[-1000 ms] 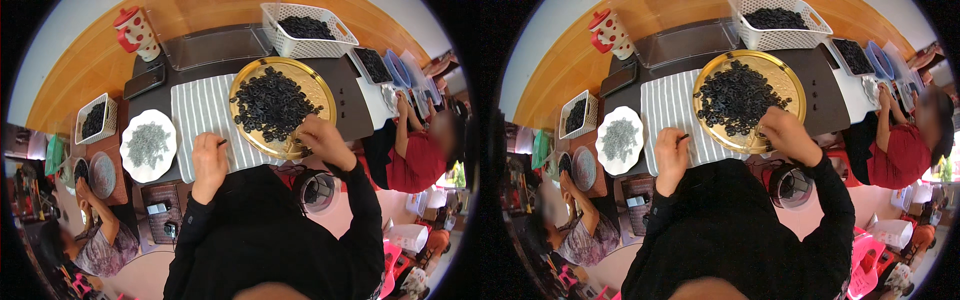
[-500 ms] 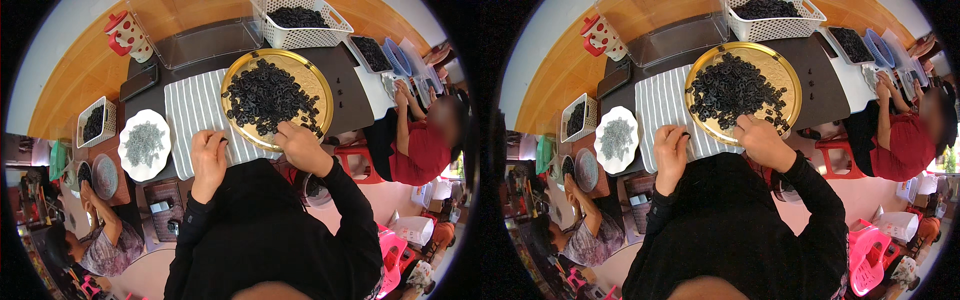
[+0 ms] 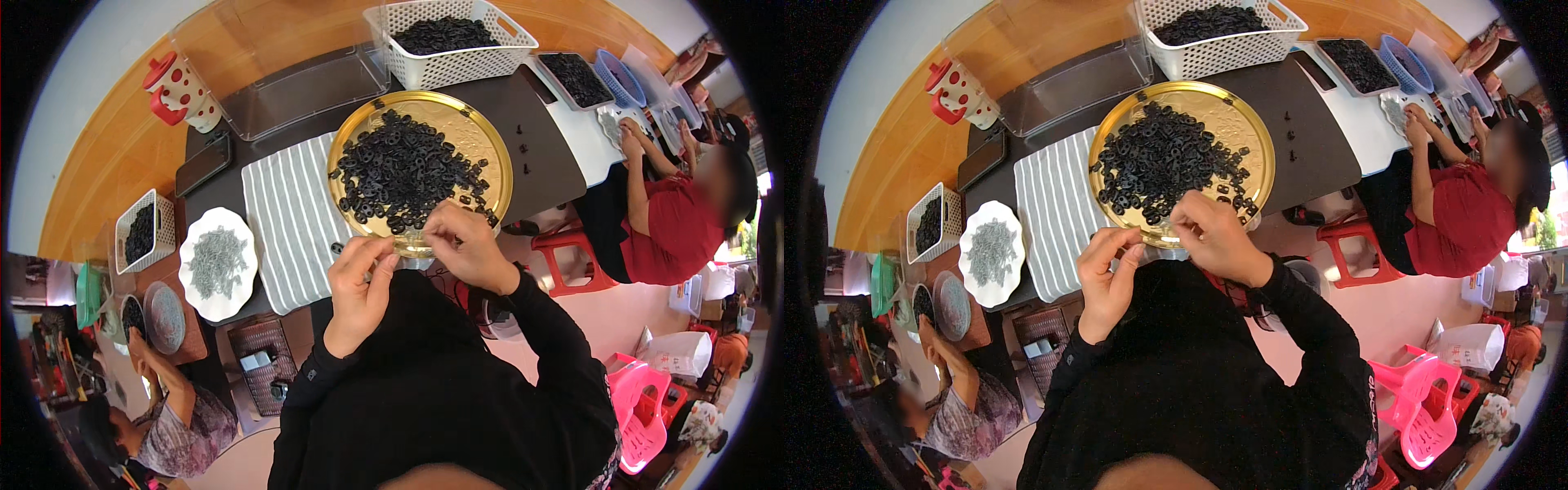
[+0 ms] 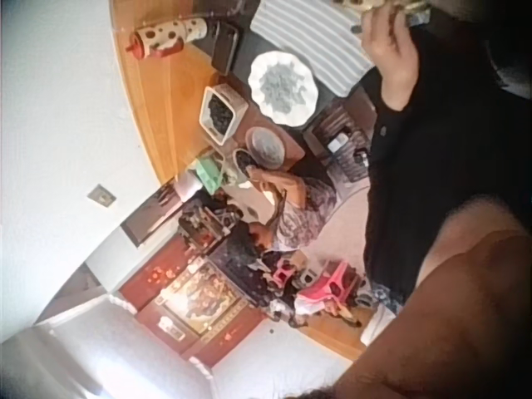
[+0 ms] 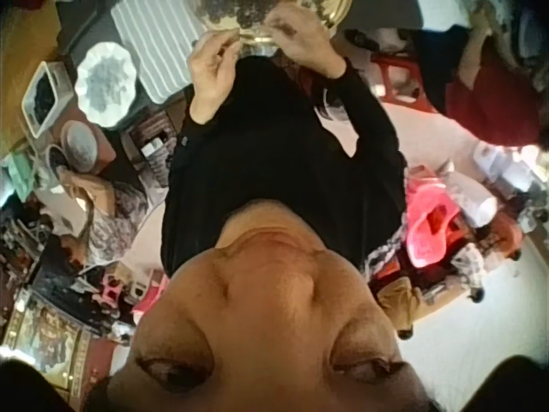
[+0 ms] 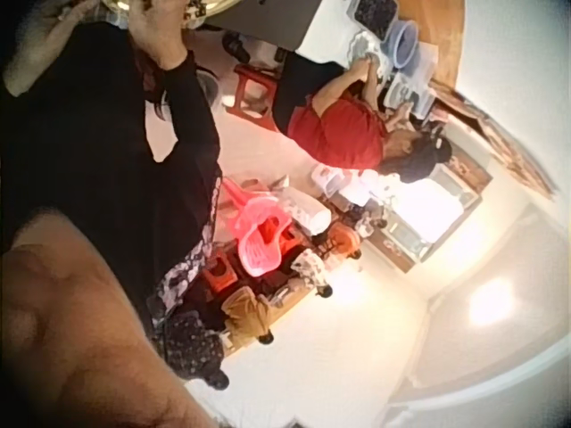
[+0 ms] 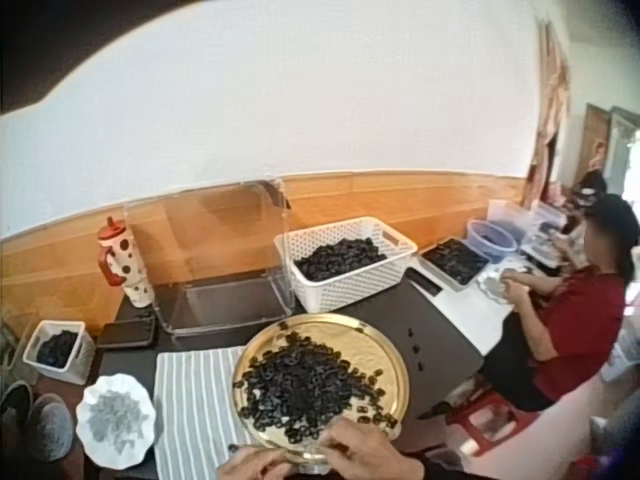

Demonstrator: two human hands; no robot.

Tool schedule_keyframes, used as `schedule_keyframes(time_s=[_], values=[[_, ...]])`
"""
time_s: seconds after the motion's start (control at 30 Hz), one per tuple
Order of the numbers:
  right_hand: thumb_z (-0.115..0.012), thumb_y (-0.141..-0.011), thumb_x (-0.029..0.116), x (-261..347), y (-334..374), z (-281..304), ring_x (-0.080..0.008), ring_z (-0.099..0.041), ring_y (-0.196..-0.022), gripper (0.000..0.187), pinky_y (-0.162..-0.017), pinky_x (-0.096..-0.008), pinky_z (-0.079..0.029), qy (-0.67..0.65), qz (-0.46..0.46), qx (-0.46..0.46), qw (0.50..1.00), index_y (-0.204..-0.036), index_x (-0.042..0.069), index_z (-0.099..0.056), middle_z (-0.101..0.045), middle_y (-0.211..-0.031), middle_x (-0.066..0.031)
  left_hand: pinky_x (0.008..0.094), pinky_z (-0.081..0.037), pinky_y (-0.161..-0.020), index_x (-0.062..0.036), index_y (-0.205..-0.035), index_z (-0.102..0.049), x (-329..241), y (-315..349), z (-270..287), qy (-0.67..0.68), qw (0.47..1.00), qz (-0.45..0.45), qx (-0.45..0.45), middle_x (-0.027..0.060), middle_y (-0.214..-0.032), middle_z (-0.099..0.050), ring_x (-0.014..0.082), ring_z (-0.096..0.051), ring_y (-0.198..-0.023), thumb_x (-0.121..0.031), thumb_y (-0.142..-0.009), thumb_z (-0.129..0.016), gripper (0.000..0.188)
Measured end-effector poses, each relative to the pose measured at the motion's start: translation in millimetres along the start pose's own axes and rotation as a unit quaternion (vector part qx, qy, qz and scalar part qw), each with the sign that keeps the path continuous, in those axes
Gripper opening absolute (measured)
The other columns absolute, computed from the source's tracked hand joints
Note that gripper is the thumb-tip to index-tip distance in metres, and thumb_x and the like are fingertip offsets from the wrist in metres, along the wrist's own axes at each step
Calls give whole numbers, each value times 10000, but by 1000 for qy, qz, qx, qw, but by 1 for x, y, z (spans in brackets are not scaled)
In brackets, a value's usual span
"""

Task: The person picks up black plastic components from a tray, joins them with metal pins from a plate, and places the assembled units onto a striped cloth. They repeat this process, occasionally reaching into a white basket to retrieve more black components.

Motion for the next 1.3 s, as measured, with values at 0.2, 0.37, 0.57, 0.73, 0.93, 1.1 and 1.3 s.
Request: schedule_keyframes(time_s=[0.2,0.37,0.57,0.73,0.93,1.1,1.3], values=[[-653,-777,-115,18,11,-23,-114,-565,-659,186,-574,-237,-445,-107,20,-30,994,-891,8,-574,-564,-796,-53,196,-440,-611,32,-1013,-668,24,5,-17,222,967,123,28,22,-846,-612,65,-547,-715,-15,-912,-622,120],[-639,-803,-107,23,15,-28,-153,-581,-692,163,-599,-248,-455,-125,23,-84,988,-911,2,-584,-580,-845,-89,176,-412,-604,8,-943,-664,29,11,-14,259,948,183,17,6,-804,-602,39,-524,-710,-53,-933,-606,85],[-570,-847,-96,16,26,-6,-137,-558,-770,136,-679,-238,-442,-87,8,-161,983,-951,-11,-589,-585,-899,-81,251,-419,-618,5,-842,-635,24,8,-5,81,991,103,16,56,-772,-583,127,-540,-696,-25,-876,-636,45],[-549,-872,-81,-13,37,13,-91,-525,-792,177,-720,-216,-425,-124,-61,-202,970,-1034,-9,-554,-543,-881,-40,362,-422,-661,-13,-827,-663,2,-8,1,-204,976,-68,-32,99,-803,-572,275,-534,-778,7,-767,-674,65],[-548,-881,-85,-19,42,8,-75,-513,-791,197,-719,-204,-417,-103,-70,-177,976,-1063,-12,-540,-538,-904,-25,403,-388,-728,-35,-847,-689,6,-23,-20,-322,945,-63,-5,90,-835,-579,294,-513,-852,-38,-721,-718,130],[-531,-889,-99,-24,42,8,-65,-499,-789,218,-709,-196,-409,-117,-75,-172,975,-1093,-20,-525,-526,-918,-22,406,-378,-736,-30,-850,-698,10,-34,-32,-360,932,-42,18,91,-843,-584,299,-513,-870,-54,-714,-727,142],[-516,-889,-114,-25,42,5,-71,-505,-780,225,-701,-197,-415,-108,-64,-163,979,-1096,-25,-523,-524,-913,-27,397,-423,-719,-13,-867,-653,20,-34,-25,-262,962,-82,-6,111,-849,-600,313,-537,-840,-2,-731,-705,145]])
Point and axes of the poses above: each hand's wrist, its own y-axis away from the middle knuckle, its own z-axis out of the back of the hand, x = y × z, the point moved 7 cm from there along -y, towards the middle knuckle
